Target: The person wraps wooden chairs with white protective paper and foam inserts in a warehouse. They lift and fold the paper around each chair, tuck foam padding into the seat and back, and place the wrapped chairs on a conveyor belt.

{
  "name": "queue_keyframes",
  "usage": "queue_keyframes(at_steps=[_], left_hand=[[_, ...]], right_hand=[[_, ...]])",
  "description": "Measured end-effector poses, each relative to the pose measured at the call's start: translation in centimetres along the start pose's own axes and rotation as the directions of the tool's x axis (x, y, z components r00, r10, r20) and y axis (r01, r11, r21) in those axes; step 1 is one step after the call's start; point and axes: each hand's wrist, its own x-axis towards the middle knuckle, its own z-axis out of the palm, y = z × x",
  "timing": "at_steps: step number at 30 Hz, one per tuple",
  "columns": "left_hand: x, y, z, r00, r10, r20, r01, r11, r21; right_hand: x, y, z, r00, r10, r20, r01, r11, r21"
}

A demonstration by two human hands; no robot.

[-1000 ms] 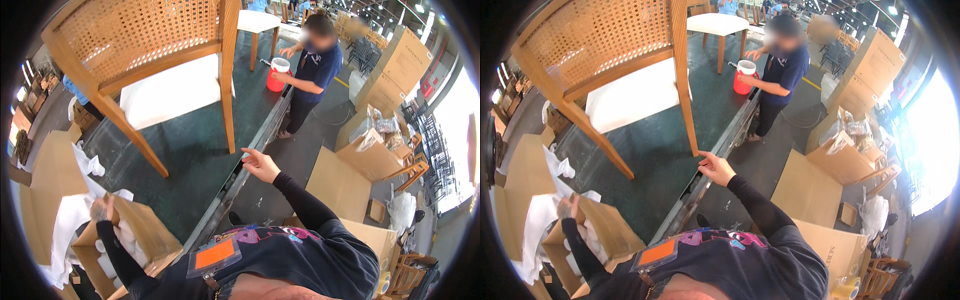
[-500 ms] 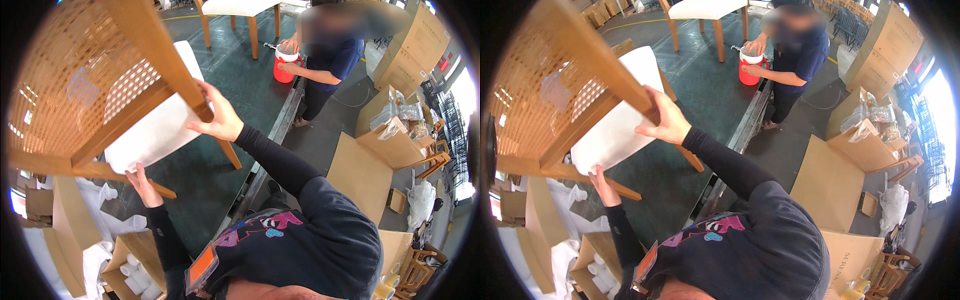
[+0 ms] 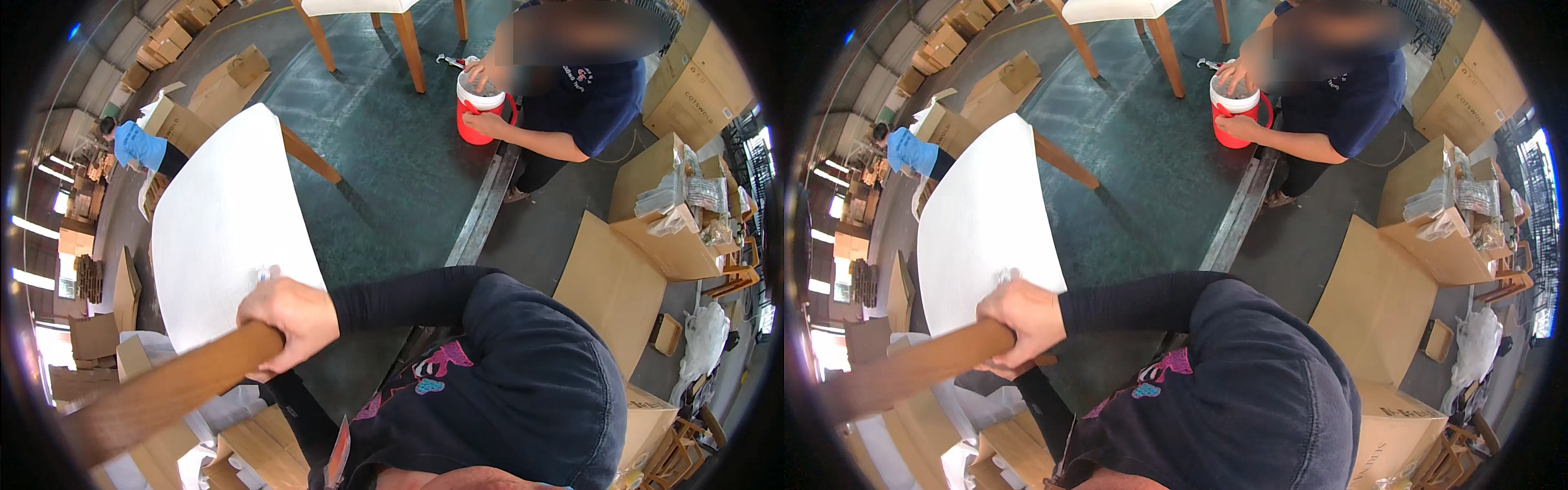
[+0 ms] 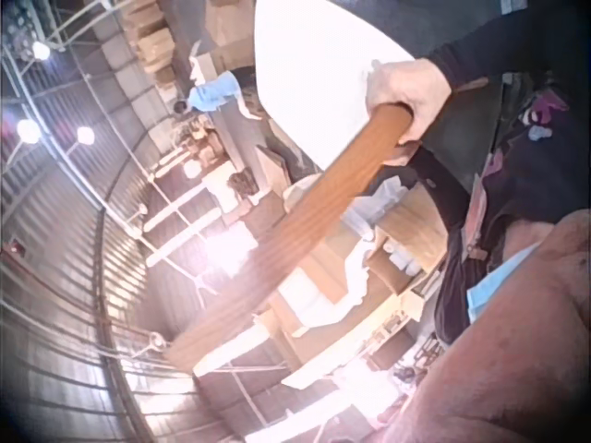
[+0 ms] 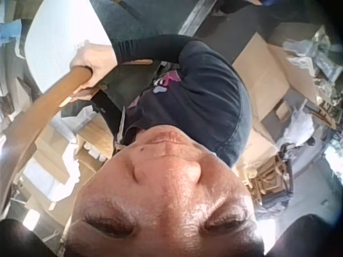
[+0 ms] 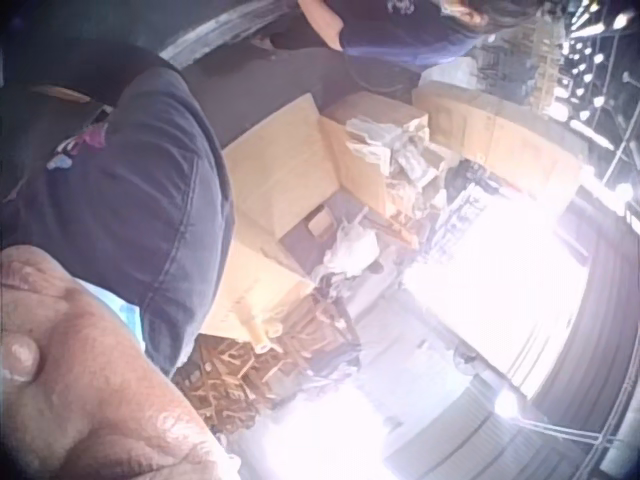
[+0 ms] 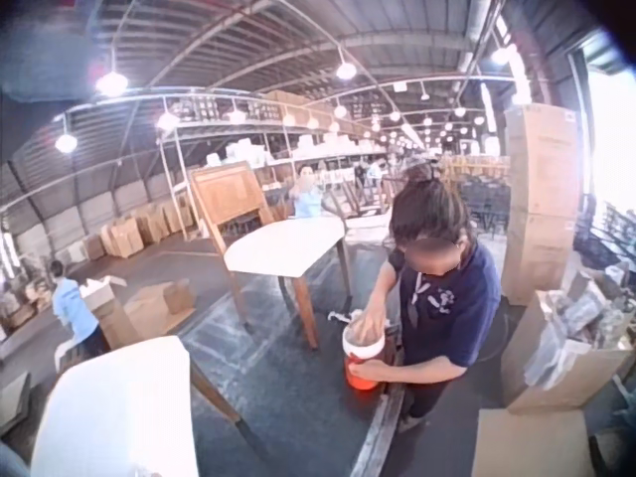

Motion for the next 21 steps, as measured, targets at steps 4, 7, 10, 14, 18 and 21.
queue_keyframes(at_steps=[4,7,10,14,18,21], left_hand=[[0.4,-0.3,1.7,0.996,-0.031,-0.078,0.038,0.996,0.087],[1.6,-1.2,2.7,0.994,-0.033,-0.102,0.045,0.991,0.122],[3.3,-1.9,3.3,0.994,-0.042,-0.103,0.059,0.985,0.160],[8.6,-3.4,5.0,0.996,-0.053,-0.074,0.068,0.976,0.208],[15.2,-5.4,6.9,0.998,-0.063,-0.019,0.066,0.969,0.240],[20.6,-7.2,8.3,0.996,-0.078,0.039,0.065,0.963,0.262]], right_hand=[[0.1,0.1,-0.7,1.000,0.006,-0.018,-0.007,0.998,-0.059],[0.8,1.0,-1.2,0.999,0.005,-0.033,-0.009,0.992,-0.127],[2.1,3.2,-1.7,0.998,-0.046,-0.045,0.038,0.987,-0.156],[5.1,8.0,-2.4,0.985,-0.098,-0.143,0.067,0.975,-0.213],[9.0,13.7,-3.7,0.970,-0.121,-0.211,0.059,0.958,-0.280],[12.0,17.8,-4.2,0.947,-0.184,-0.262,0.054,0.898,-0.437]])
